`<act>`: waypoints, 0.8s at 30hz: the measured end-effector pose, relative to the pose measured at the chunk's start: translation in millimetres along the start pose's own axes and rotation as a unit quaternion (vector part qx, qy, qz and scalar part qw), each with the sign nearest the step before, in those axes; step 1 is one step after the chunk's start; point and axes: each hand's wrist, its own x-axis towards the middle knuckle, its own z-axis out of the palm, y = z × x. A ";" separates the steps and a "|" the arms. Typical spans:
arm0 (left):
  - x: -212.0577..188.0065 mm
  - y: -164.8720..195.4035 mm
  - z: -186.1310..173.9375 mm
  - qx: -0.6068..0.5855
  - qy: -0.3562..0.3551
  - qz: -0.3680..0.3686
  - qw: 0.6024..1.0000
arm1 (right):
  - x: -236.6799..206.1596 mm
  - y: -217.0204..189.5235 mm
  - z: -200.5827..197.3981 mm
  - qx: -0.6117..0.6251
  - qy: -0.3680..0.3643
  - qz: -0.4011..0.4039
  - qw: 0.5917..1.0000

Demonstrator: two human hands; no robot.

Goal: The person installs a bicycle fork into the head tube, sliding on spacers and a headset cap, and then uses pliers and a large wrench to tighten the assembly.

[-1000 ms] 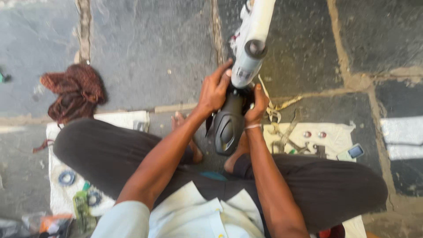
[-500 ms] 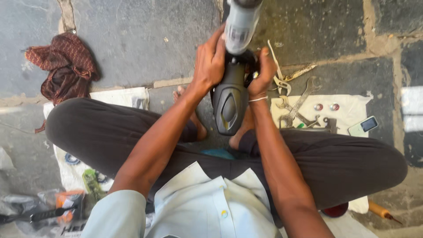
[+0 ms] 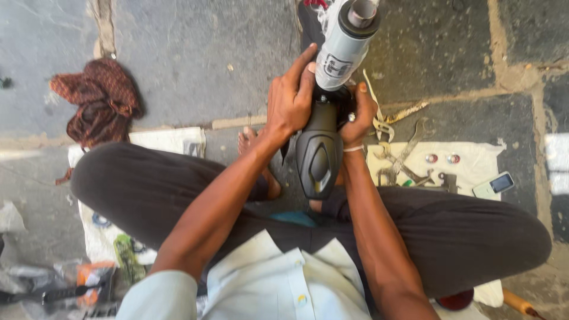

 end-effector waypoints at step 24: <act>80.0 53.4 -24.0 -0.114 -0.188 0.015 0.975 | 22.5 -127.5 70.9 0.124 0.108 0.092 0.982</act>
